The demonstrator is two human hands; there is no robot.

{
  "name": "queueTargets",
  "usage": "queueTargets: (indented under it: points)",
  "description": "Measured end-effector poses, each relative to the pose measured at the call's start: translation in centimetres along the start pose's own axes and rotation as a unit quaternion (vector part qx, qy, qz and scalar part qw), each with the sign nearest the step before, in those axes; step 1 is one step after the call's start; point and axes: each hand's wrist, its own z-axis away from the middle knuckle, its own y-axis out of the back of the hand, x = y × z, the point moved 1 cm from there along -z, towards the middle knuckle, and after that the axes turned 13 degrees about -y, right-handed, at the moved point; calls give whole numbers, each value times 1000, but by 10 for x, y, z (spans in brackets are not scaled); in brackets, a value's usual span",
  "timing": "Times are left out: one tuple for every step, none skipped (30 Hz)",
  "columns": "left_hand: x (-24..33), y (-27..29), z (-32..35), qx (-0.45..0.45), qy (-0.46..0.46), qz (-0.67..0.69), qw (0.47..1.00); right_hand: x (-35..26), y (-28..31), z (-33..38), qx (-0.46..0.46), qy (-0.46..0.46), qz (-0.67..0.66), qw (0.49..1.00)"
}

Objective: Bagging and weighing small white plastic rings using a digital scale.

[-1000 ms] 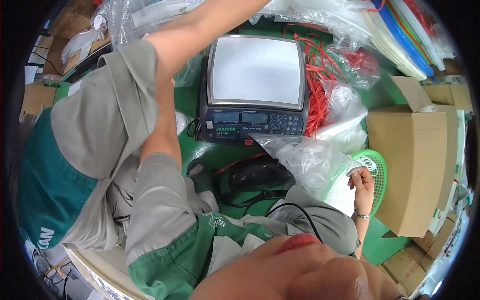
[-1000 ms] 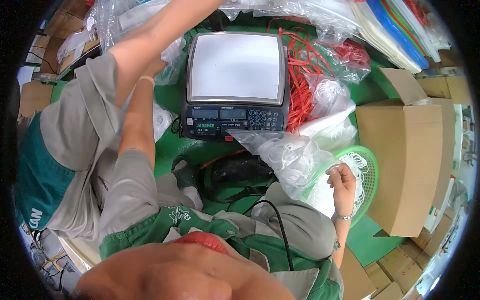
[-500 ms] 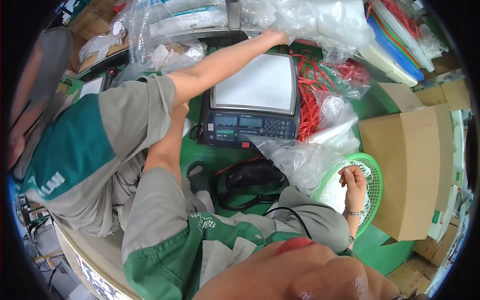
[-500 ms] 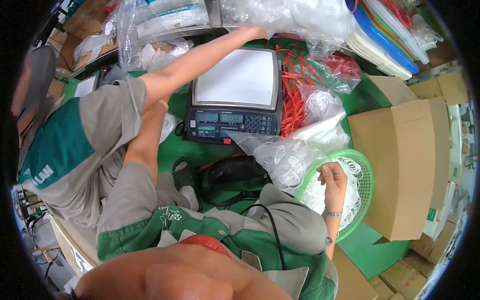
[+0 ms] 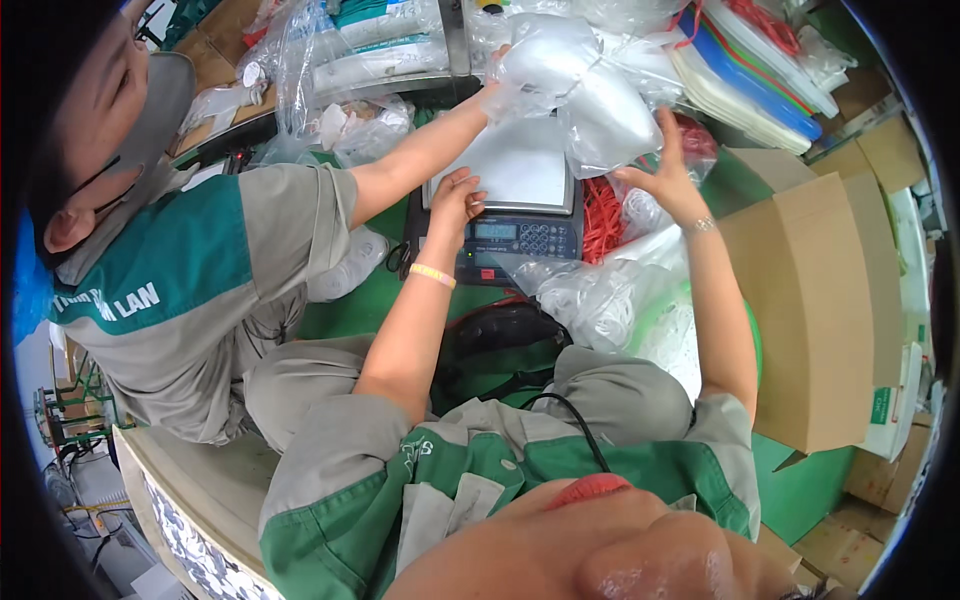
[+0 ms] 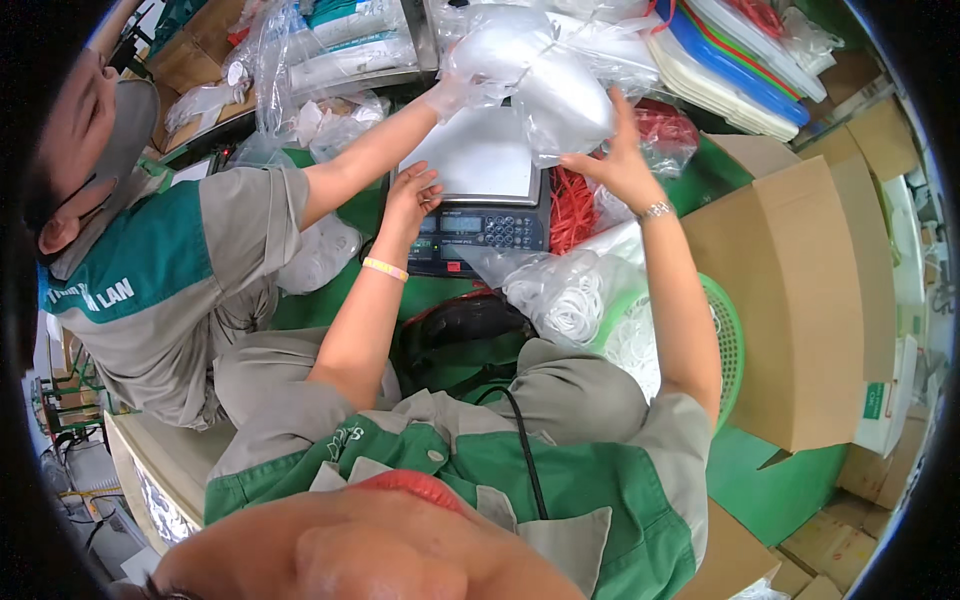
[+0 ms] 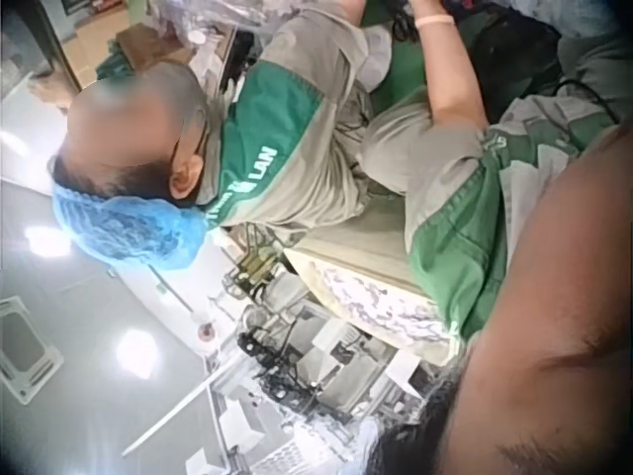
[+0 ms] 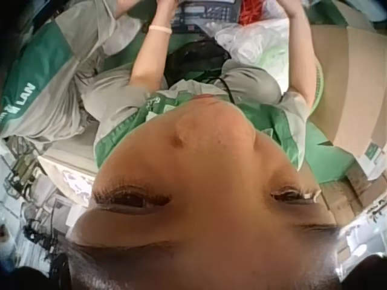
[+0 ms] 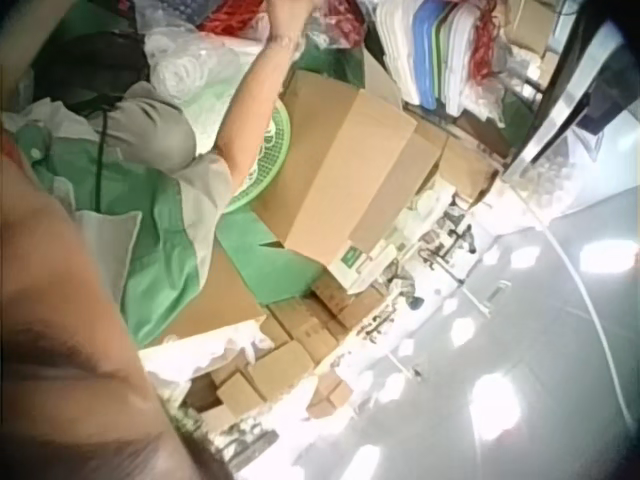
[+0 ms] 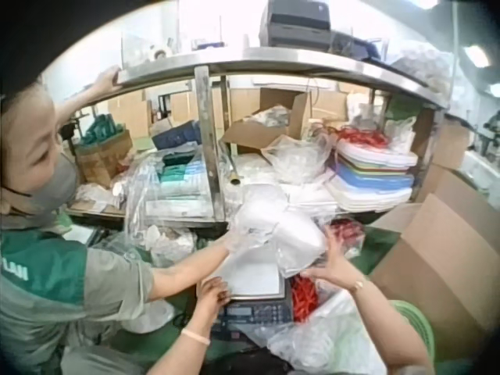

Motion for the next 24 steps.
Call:
queueTargets:
  points:
    - [5,-2,4,-19,0,7,1000,9,-13,-11,18,7,102,995]
    - [11,-2,6,-13,-4,8,1000,15,-25,-21,35,17,202,979]
    - [16,-5,8,-33,-8,17,999,20,-30,-29,31,22,200,979]
    - [21,-6,10,-50,-12,25,998,28,-33,-38,80,12,217,973]
    - [27,-11,15,-53,-17,12,998,34,-33,-44,129,4,233,964]
    - [28,-15,18,-66,-23,15,997,41,-28,-48,140,7,161,977]
    - [28,-18,21,-78,-20,11,997,55,-25,-49,150,-7,199,968]
    - [29,-21,24,-92,-15,7,996,53,-27,-45,161,-23,238,958]
    - [30,-23,29,-99,-17,-12,995,53,-25,-40,110,-73,216,968]
    - [35,-32,35,-114,-19,-28,993,42,-17,-28,63,-129,197,970]
    - [39,-38,40,-134,-17,-38,990,50,-14,-23,65,-130,199,969]
    - [41,-44,42,-156,-15,-47,987,65,-10,-18,100,-143,169,970]
    - [43,-44,45,-157,-12,-47,986,61,-11,-8,131,-155,136,970]
    - [45,-44,47,-168,-19,-50,984,56,-7,1,132,-158,137,969]
    - [46,-44,49,-180,-25,-53,982,51,0,11,136,-194,98,967]
    - [48,-49,51,-187,-24,-52,981,44,7,17,144,-228,61,961]
    - [50,-54,53,-205,-29,-56,977,57,18,21,189,-161,61,967]
    - [52,-59,57,-222,-35,-61,973,58,33,32,203,-156,7,967]
    - [54,-62,59,-225,-44,-69,971,47,44,42,232,-150,-7,961]
    - [53,-63,60,-226,-44,-70,971,41,55,51,262,-145,-21,954]
    - [53,-65,61,-237,-49,-77,967,46,66,56,285,-149,-84,943]
    - [52,-68,63,-251,-54,-82,963,51,82,63,310,-153,-146,927]
    - [51,-69,64,-251,-52,-83,963,51,95,68,345,-164,-170,908]
    - [50,-70,64,-254,-47,-86,962,50,107,72,379,-174,-195,888]
